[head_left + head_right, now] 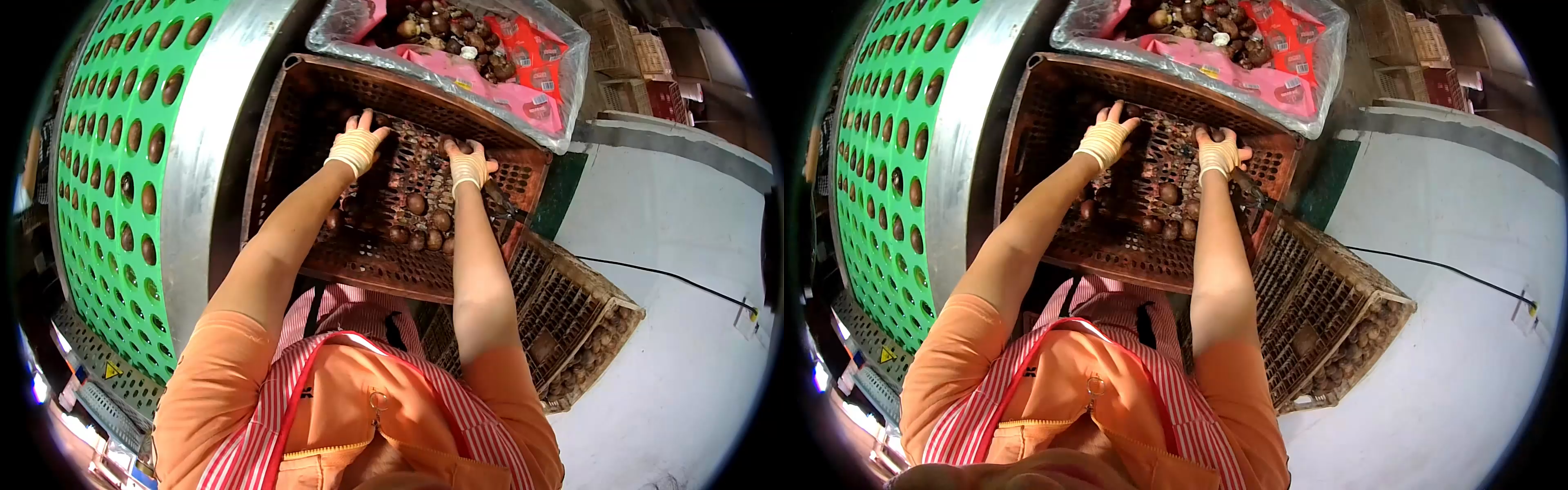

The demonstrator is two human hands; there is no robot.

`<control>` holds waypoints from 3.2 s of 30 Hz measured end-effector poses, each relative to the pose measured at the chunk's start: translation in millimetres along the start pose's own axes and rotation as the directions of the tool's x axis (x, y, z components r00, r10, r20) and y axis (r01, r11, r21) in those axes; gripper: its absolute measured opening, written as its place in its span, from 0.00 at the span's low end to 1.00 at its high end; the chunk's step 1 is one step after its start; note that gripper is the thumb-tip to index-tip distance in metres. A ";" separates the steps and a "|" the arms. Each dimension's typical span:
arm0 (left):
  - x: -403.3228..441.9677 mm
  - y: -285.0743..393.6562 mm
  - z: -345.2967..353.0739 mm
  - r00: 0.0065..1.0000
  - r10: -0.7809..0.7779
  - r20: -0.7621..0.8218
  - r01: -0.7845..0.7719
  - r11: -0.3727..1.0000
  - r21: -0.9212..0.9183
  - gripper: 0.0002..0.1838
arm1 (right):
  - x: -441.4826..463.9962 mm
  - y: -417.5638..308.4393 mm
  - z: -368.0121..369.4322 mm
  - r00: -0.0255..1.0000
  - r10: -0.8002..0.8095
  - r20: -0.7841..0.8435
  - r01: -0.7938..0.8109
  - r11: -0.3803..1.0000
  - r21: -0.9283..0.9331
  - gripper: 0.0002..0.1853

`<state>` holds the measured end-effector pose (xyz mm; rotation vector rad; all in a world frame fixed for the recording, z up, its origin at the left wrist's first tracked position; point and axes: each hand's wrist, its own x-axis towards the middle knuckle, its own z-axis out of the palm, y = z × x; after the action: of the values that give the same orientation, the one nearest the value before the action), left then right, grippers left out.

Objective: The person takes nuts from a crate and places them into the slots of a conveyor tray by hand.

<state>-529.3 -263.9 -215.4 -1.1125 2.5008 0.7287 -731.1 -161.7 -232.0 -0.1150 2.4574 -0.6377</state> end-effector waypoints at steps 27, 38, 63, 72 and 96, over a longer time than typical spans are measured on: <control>-78.5 14.1 -46.5 0.948 0.151 -0.279 -0.317 0.506 -0.802 0.33 | 26.6 47.9 63.0 0.734 -0.544 0.406 0.450 0.838 0.309 0.27; -404.9 -125.7 -96.6 0.688 -0.333 -0.645 -0.339 0.638 -0.691 0.34 | -182.4 -59.1 -25.5 0.326 -0.547 0.771 -0.515 0.581 0.631 0.26; -571.8 -404.6 -81.5 0.459 -0.836 -0.302 0.589 0.541 -0.600 0.29 | -632.7 -210.3 309.4 -0.488 -0.224 0.844 0.723 -0.646 0.246 0.30; -514.3 -478.5 -44.1 0.122 -0.797 -0.592 0.197 0.604 -0.772 0.14 | -638.3 -212.9 397.3 -0.769 -0.368 0.523 0.579 -0.748 0.324 0.20; -451.2 -394.8 -19.7 0.549 -0.395 -0.737 0.656 0.749 0.087 0.29 | -464.8 -58.4 93.4 -0.090 -0.972 0.217 0.863 0.033 0.504 0.15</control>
<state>61.4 -229.7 -116.9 -2.1421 2.3657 -0.4051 -300.0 -149.1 -26.8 -1.8687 1.2919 -1.1924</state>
